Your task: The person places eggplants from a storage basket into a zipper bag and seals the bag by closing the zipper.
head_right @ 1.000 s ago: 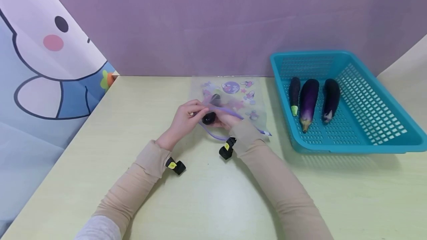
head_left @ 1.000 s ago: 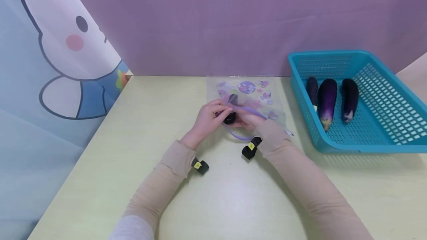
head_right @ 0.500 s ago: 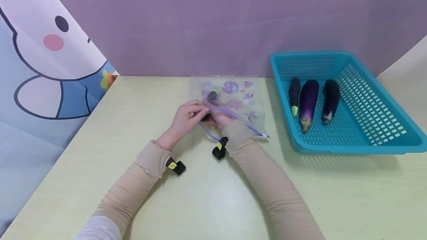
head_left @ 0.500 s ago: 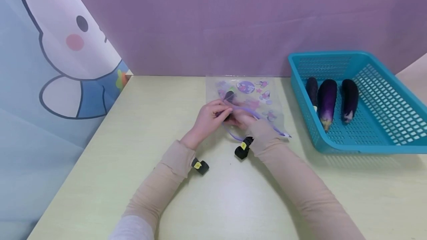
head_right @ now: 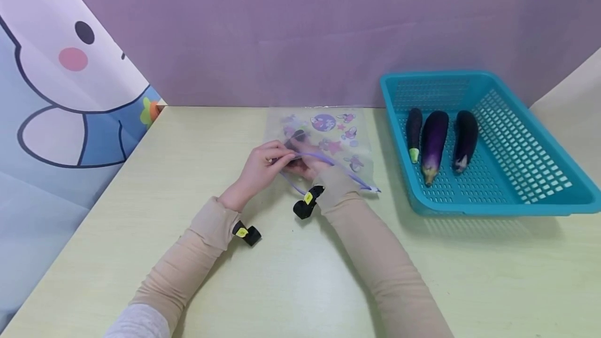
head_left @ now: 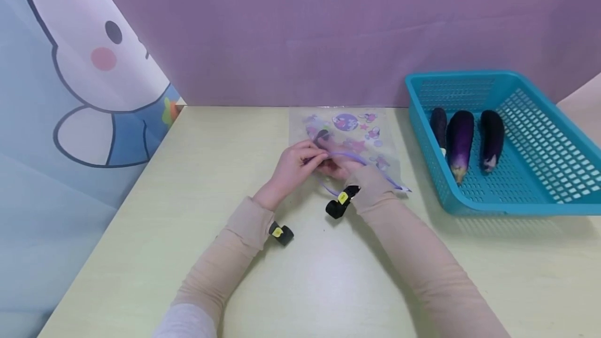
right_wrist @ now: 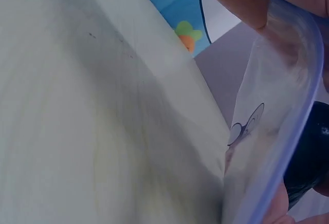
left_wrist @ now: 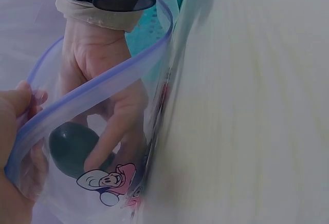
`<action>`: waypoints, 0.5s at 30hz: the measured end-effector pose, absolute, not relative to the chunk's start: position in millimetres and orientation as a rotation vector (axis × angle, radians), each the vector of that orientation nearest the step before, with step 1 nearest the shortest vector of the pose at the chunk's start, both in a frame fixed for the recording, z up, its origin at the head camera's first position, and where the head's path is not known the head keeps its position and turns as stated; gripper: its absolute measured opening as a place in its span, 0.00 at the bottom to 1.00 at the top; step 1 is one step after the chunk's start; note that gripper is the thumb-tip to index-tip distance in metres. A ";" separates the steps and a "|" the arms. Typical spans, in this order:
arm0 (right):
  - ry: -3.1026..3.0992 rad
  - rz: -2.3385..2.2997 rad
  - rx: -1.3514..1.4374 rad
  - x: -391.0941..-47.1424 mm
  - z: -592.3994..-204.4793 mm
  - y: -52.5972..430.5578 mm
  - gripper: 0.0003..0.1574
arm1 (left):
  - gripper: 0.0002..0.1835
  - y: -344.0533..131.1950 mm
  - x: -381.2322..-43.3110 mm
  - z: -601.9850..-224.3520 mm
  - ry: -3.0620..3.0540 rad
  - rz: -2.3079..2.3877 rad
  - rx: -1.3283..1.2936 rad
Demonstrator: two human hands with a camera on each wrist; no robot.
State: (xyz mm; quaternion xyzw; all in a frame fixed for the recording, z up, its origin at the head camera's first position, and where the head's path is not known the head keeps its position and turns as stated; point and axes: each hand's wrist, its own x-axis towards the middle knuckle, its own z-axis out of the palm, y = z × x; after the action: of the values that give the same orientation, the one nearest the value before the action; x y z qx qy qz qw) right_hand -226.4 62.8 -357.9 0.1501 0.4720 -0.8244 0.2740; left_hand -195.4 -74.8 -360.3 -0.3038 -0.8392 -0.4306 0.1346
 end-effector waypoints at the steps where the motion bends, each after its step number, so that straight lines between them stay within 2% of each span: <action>1: 1.269 -2.226 0.408 -225.4 -356.8 62.6 0.17 | 0.07 -74.8 -195.4 -360.2 -2.437 -1.239 -0.880; 7: 1.292 -2.267 0.450 -230.4 -370.8 55.5 0.17 | 0.08 -74.5 -195.0 -361.3 -2.480 -1.249 -0.875; 9: 1.296 -2.259 0.414 -251.4 -401.6 54.9 0.17 | 0.08 -74.4 -195.3 -361.8 -2.487 -1.265 -0.872; 13: 1.148 -2.296 0.356 -326.1 -508.2 63.3 0.15 | 0.09 -74.8 -196.1 -362.3 -2.492 -1.270 -0.875; 14: 0.878 -2.384 0.316 -344.7 -540.5 68.9 0.14 | 0.09 -75.1 -196.2 -362.3 -2.492 -1.265 -0.876; 15: 0.633 -2.454 0.418 -358.6 -562.1 70.9 0.14 | 0.09 -75.4 -196.3 -362.3 -2.492 -1.256 -0.876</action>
State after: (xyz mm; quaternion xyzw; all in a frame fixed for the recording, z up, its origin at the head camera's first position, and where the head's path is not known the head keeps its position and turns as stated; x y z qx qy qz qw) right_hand -358.6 70.9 -562.1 0.1561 0.2363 -0.9165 0.2825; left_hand -196.3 -75.4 -362.3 -0.2977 -0.8469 -0.4270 0.1082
